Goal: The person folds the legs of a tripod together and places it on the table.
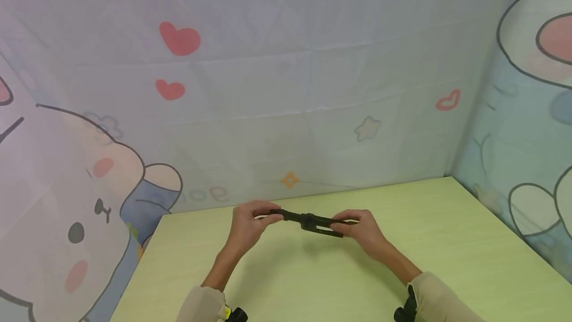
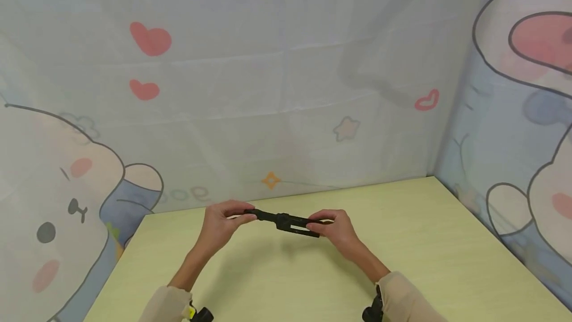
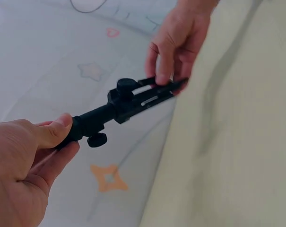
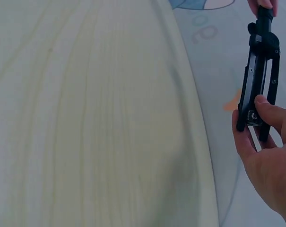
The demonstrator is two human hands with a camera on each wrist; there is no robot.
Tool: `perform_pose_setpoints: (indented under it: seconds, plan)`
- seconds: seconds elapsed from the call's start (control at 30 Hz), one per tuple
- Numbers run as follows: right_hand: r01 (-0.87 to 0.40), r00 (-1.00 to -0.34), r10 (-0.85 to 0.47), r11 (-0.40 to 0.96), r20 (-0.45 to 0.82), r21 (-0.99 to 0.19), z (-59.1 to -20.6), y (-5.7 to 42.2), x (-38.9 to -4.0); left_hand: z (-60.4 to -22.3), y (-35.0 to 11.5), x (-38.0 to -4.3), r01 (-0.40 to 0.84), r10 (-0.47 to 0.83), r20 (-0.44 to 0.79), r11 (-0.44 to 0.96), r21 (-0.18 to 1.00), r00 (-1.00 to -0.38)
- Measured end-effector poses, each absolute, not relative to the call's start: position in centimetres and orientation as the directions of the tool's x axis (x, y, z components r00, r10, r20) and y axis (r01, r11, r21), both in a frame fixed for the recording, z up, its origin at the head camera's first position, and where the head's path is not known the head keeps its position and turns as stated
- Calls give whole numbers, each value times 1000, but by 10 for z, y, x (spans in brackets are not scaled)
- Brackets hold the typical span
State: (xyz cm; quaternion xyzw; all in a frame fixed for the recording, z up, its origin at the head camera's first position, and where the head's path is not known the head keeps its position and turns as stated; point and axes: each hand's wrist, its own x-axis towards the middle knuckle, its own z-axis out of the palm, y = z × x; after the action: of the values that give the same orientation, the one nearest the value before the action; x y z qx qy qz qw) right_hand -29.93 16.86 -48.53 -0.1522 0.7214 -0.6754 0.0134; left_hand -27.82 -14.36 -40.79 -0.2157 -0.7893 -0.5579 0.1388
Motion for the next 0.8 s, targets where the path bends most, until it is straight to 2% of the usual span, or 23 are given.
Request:
perform_pose_setpoints:
  seconds: [0.4,0.8]
  plan:
    - [-328,-938,-220,308,268,-893,-480,176,-298,-456,-154,-280,434,209,383,349,830,-900]
    - [-505,-859,-336,429,386,-749,-490,180,-298,-479,-153,-276,444,277,359,370,816,-891]
